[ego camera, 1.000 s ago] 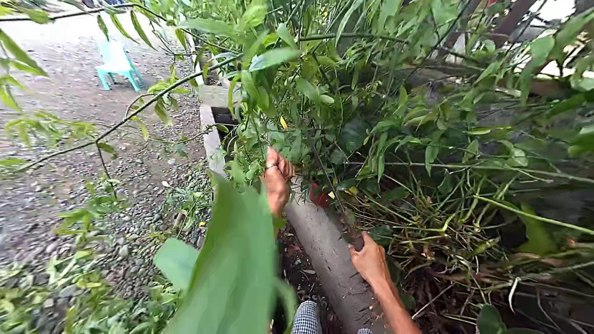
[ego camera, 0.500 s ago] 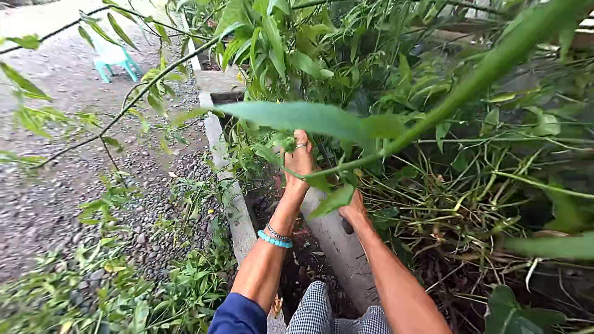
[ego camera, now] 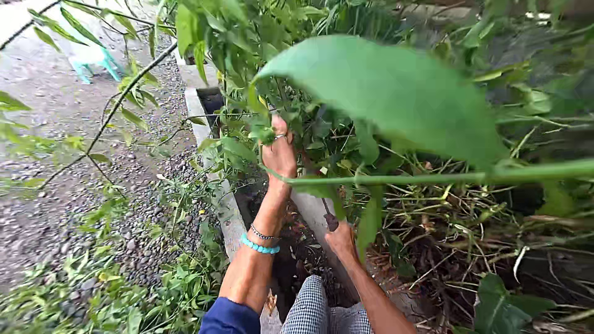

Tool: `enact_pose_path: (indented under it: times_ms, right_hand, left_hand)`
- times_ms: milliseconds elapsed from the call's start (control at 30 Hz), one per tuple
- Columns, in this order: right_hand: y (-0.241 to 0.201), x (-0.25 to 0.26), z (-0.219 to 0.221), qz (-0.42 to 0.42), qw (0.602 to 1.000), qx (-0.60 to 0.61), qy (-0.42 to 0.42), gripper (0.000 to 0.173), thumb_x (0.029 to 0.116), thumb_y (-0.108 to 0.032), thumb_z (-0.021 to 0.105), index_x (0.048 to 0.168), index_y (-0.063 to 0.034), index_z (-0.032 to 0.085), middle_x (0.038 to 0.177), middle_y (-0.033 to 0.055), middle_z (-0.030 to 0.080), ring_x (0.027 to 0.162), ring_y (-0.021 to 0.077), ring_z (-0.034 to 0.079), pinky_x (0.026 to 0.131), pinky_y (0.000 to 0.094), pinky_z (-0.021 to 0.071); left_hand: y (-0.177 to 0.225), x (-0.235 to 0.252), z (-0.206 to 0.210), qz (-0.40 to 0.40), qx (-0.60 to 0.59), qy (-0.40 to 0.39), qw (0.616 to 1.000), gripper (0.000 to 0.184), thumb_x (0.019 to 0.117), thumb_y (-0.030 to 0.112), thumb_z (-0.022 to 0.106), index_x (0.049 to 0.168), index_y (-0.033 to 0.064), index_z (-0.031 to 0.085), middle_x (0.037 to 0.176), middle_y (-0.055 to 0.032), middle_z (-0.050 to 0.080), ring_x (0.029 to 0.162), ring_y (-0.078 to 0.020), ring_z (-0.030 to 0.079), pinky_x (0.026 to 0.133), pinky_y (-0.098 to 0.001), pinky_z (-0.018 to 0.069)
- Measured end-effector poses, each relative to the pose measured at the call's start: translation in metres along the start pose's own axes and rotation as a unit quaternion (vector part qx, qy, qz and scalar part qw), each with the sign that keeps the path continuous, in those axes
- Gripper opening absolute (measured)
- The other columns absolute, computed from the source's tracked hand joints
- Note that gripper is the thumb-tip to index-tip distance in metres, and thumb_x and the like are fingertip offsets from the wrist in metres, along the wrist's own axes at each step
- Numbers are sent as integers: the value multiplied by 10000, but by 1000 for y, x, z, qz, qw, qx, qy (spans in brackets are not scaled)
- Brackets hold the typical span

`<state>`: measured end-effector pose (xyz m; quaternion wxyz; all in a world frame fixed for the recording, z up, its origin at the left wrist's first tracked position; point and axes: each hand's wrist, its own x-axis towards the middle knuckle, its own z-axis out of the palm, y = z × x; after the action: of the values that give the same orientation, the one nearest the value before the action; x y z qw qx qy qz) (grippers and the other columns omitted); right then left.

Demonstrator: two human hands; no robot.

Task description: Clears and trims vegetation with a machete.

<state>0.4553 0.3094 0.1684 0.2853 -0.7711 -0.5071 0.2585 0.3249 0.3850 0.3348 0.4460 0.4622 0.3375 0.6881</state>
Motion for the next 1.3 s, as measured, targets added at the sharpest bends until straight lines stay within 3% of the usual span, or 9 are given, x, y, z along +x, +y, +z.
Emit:
enact_pose_path:
  times_ms: [67, 167, 267, 500, 600, 733, 833, 933, 1300]
  right_hand:
    - [-17, 17, 11, -20, 1000, 20, 10, 375, 947, -141, 646, 1284, 25, 648, 1135, 257, 707, 1087, 390, 686, 972, 564, 517]
    - [-59, 48, 17, -39, 999, 24, -28, 384, 931, -182, 701, 1260, 13, 666, 1177, 249, 699, 1132, 387, 667, 998, 566, 506]
    - [-78, 66, 13, -55, 998, 15, -37, 409, 924, -155, 692, 1302, -5, 646, 1190, 271, 685, 1145, 426, 653, 972, 607, 503]
    - [16, -2, 49, 9, 1000, 24, -10, 378, 977, -113, 623, 1320, 46, 619, 1110, 294, 704, 1062, 447, 688, 948, 600, 518]
    - [45, -21, 48, 25, 999, 38, 10, 353, 969, -89, 636, 1287, 63, 643, 1085, 301, 709, 1039, 455, 693, 943, 601, 517]
    - [-9, 28, 21, -18, 1000, 8, -12, 355, 963, -107, 625, 1283, 48, 635, 1110, 289, 703, 1075, 443, 683, 951, 597, 512]
    - [-61, 56, 21, -45, 998, 9, -36, 379, 944, -117, 667, 1298, 17, 638, 1151, 283, 693, 1106, 441, 670, 958, 606, 509]
    - [-88, 74, 18, -69, 997, 0, -39, 422, 921, -120, 691, 1327, -18, 634, 1162, 276, 695, 1109, 447, 671, 932, 625, 518]
    - [61, -27, 50, 36, 999, 17, 21, 356, 964, -113, 648, 1280, 50, 651, 1054, 308, 713, 1012, 480, 696, 914, 639, 517]
  left_hand:
    - [4, 1, 2, 24, -21, 28, 999, 410, 1120, 341, 338, 751, 187, 433, 547, 85, 368, 438, -22, 352, 441, -185, 351]
    - [-16, -20, -22, 0, 7, -5, 1000, 358, 1103, 434, 372, 868, 199, 507, 597, 91, 406, 450, -5, 380, 443, -164, 372]
    - [-17, -15, -40, -24, 38, 5, 999, 467, 1094, 496, 345, 749, 198, 451, 538, 76, 351, 435, -54, 345, 446, -225, 348]
    - [-16, 4, -17, -79, -68, 100, 990, 460, 1131, 275, 305, 686, 186, 380, 447, 99, 309, 348, -14, 299, 369, -175, 306]
    - [-23, -4, -14, -72, -57, 47, 995, 476, 1133, 329, 253, 692, 204, 379, 479, 95, 310, 396, -39, 317, 430, -202, 337]
    - [-16, -15, -16, -3, -32, 51, 998, 472, 1120, 308, 285, 681, 212, 428, 487, 114, 377, 417, -25, 383, 456, -209, 396]
    - [-3, -27, -29, -25, 19, 22, 999, 480, 1114, 461, 269, 716, 224, 395, 526, 105, 337, 447, -30, 357, 481, -200, 361]
    - [-11, -16, -34, -8, 0, 66, 998, 491, 1121, 386, 281, 668, 225, 378, 487, 117, 331, 412, -28, 335, 451, -208, 342]
    - [-22, -18, -19, -76, -79, 58, 992, 523, 1128, 360, 273, 630, 221, 349, 442, 99, 306, 370, -35, 315, 414, -205, 328]
